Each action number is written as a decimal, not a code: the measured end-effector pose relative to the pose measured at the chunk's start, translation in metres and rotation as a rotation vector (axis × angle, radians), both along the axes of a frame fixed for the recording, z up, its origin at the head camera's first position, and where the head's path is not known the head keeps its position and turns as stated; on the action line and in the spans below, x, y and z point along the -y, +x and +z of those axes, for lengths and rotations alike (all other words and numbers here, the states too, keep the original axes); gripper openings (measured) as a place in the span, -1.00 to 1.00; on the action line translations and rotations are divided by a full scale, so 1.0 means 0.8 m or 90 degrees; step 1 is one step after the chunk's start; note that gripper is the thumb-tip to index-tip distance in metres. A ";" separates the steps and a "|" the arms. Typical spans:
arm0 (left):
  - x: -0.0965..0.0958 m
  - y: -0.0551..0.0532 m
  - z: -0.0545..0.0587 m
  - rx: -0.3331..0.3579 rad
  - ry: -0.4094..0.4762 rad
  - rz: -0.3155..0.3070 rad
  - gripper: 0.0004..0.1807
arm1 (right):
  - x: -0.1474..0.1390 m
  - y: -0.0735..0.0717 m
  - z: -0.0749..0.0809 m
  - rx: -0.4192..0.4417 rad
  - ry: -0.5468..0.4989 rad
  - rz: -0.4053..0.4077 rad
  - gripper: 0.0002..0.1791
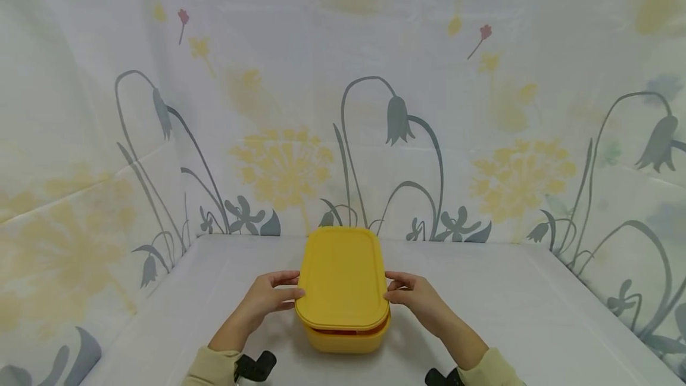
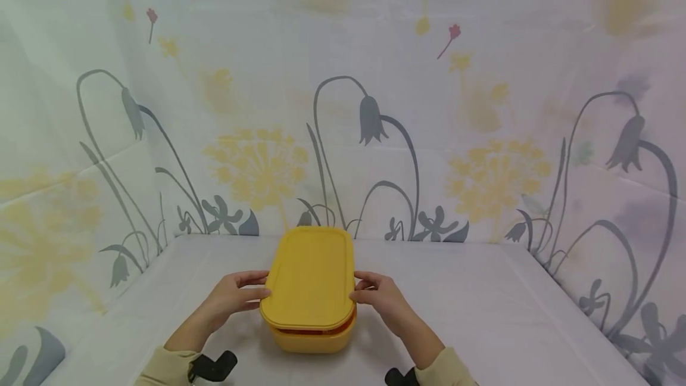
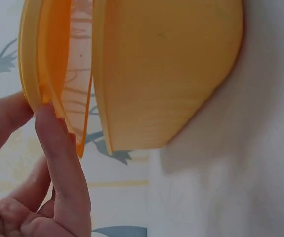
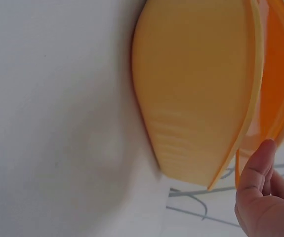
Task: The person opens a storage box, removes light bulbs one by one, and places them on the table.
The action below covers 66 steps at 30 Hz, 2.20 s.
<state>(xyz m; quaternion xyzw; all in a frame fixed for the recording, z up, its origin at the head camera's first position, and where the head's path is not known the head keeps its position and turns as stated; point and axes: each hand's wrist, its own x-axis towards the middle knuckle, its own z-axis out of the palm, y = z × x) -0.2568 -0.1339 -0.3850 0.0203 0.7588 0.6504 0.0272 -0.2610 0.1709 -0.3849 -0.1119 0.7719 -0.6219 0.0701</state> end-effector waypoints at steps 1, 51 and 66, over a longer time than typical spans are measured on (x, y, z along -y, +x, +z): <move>0.000 0.000 0.001 -0.001 0.001 0.008 -0.44 | 0.001 0.001 0.001 -0.001 -0.001 0.001 -0.39; 0.123 0.014 0.016 0.065 0.050 0.004 -0.23 | 0.124 0.003 0.017 0.102 -0.199 0.023 -0.31; 0.186 0.015 0.015 0.087 0.084 -0.007 -0.24 | 0.193 0.007 0.003 0.101 -0.255 0.012 -0.31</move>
